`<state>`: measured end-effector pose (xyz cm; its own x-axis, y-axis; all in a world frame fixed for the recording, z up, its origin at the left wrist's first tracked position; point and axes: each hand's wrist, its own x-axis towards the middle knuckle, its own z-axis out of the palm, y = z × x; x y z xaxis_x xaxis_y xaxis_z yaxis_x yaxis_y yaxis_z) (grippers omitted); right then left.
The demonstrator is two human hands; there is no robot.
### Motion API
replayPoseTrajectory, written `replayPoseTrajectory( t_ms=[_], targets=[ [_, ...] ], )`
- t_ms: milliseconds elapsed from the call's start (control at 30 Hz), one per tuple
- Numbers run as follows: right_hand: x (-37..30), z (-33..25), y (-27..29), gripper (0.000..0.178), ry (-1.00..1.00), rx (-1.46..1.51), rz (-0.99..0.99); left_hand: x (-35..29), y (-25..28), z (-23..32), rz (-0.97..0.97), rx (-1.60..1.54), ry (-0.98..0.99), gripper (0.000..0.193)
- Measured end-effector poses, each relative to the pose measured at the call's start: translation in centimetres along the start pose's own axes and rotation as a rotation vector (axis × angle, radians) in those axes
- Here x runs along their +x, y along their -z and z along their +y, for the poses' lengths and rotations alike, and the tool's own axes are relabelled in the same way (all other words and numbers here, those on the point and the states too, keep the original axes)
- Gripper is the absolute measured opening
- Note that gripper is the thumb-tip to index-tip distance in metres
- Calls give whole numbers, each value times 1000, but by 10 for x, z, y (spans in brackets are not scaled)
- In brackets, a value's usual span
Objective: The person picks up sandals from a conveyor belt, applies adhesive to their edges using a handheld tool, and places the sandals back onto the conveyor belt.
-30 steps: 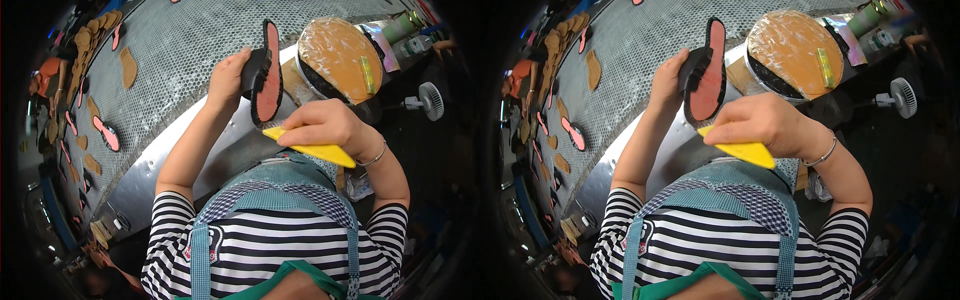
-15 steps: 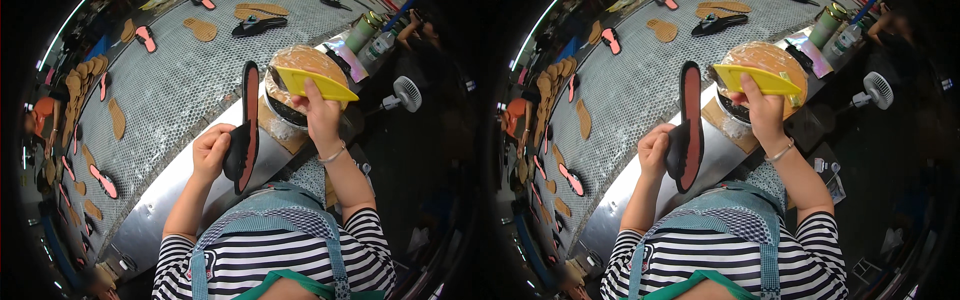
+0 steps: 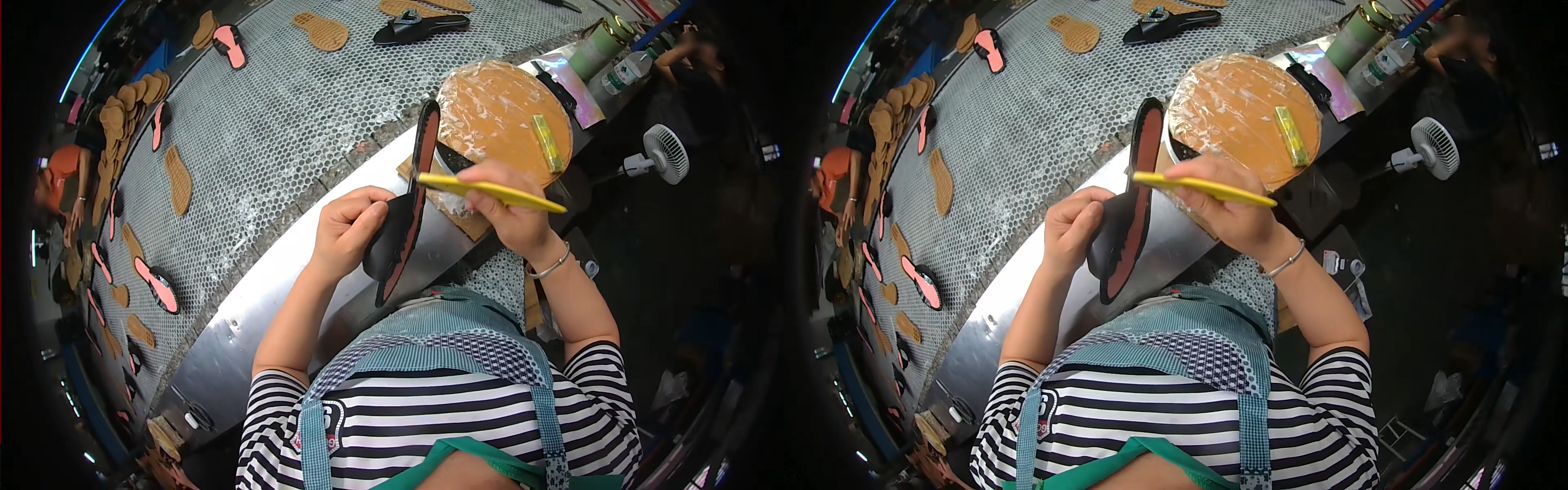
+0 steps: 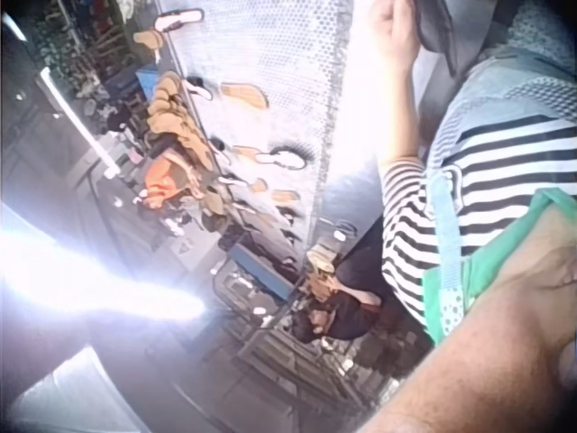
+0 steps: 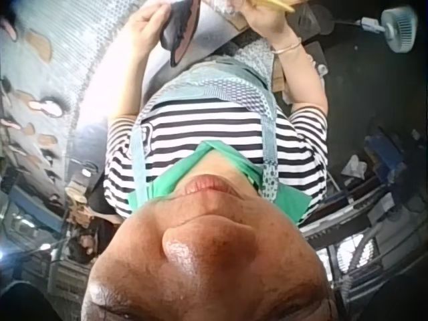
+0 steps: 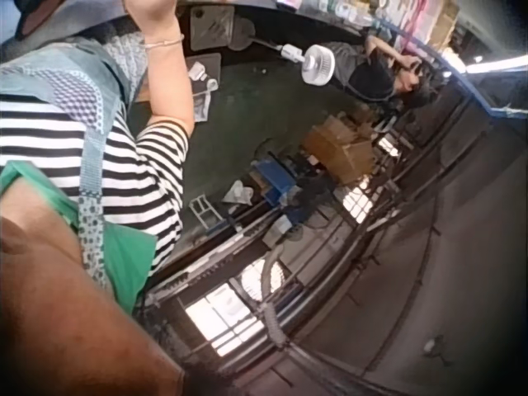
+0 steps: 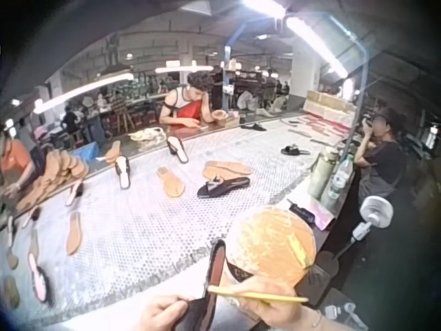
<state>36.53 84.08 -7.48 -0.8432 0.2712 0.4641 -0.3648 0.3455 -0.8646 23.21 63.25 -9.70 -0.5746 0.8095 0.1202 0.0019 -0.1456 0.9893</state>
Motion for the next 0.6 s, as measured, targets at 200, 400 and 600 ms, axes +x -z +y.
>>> replayPoseTrajectory(
  t_ms=[200,400,600],
  targets=[
    [-6,0,5,17,-172,164,79,7,-6,-4,-17,9,40,29],
    [31,12,27,22,-312,302,413,9,-10,3,-132,76,8,29],
    [17,43,36,20,-645,371,289,9,12,-20,77,61,-240,23]
  ],
)
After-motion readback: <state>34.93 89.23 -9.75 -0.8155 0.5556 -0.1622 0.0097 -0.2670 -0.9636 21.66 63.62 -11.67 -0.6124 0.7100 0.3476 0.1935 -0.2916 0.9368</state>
